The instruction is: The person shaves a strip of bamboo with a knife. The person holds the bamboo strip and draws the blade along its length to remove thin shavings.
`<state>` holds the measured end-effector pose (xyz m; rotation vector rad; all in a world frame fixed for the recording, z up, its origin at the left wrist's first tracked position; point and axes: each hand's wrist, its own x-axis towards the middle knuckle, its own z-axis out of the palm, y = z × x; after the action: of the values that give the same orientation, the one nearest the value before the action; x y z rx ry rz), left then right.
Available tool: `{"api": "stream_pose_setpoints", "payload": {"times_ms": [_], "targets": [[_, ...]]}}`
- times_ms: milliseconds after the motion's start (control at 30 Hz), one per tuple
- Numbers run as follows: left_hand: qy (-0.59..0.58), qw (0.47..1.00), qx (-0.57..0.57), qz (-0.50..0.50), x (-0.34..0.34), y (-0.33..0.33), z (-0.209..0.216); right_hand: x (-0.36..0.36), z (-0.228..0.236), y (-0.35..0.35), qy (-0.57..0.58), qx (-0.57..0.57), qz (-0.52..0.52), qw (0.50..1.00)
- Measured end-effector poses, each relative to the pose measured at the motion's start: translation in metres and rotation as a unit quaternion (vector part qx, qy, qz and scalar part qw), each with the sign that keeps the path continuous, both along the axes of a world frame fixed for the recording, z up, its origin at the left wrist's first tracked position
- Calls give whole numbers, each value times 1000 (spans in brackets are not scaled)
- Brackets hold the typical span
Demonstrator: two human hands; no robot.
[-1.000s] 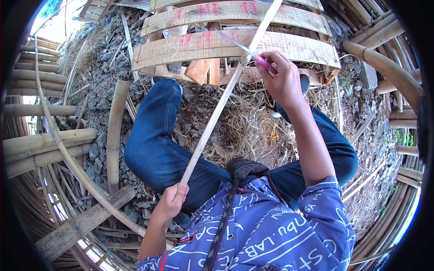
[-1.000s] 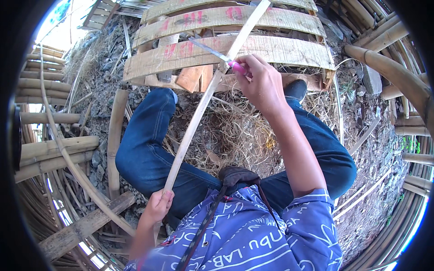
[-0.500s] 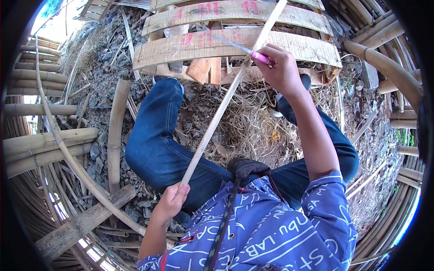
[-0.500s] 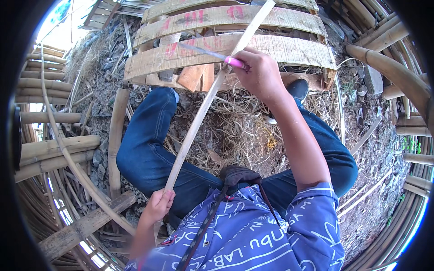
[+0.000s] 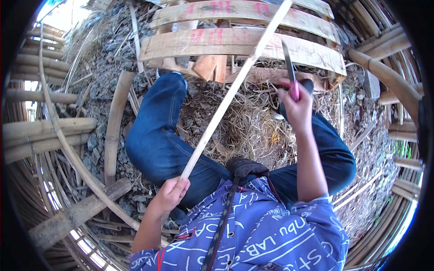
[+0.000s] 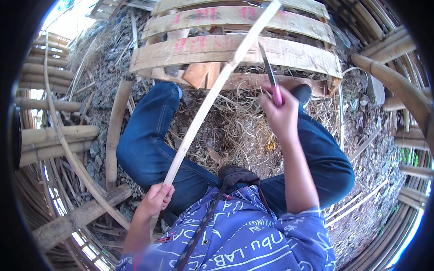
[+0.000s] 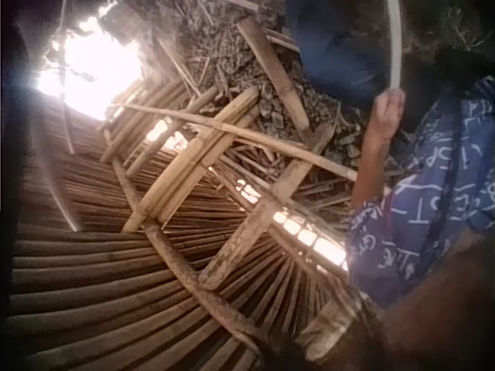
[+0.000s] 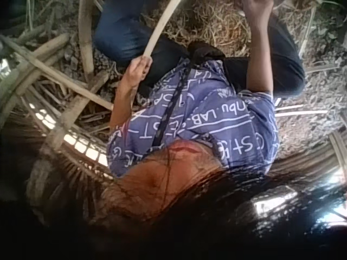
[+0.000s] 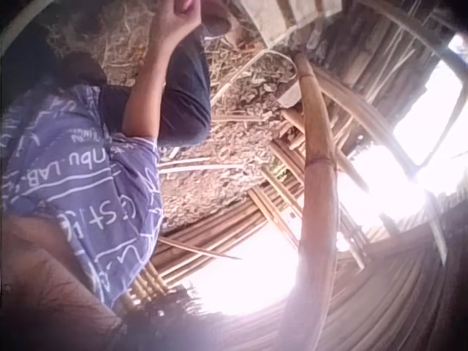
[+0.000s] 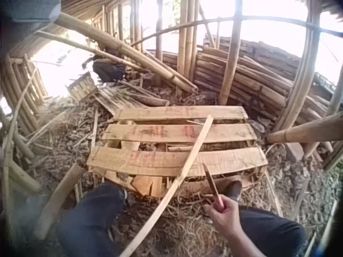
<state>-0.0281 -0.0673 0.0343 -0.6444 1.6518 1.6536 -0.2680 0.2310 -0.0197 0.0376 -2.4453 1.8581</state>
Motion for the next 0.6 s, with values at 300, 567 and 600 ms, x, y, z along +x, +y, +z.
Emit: {"api": "stream_pose_setpoints", "payload": {"times_ms": [300, 567, 600], "targets": [[40, 993, 101, 46, -30, 12, 7, 95, -52, -19, -210, -126, 18, 969], [211, 975, 76, -14, -84, 39, 4, 79, 2, -68, -125, -235, 83, 960], [232, 971, 63, -18, -91, 43, 3, 74, 9, -73, -141, -265, 82, 950]]}}
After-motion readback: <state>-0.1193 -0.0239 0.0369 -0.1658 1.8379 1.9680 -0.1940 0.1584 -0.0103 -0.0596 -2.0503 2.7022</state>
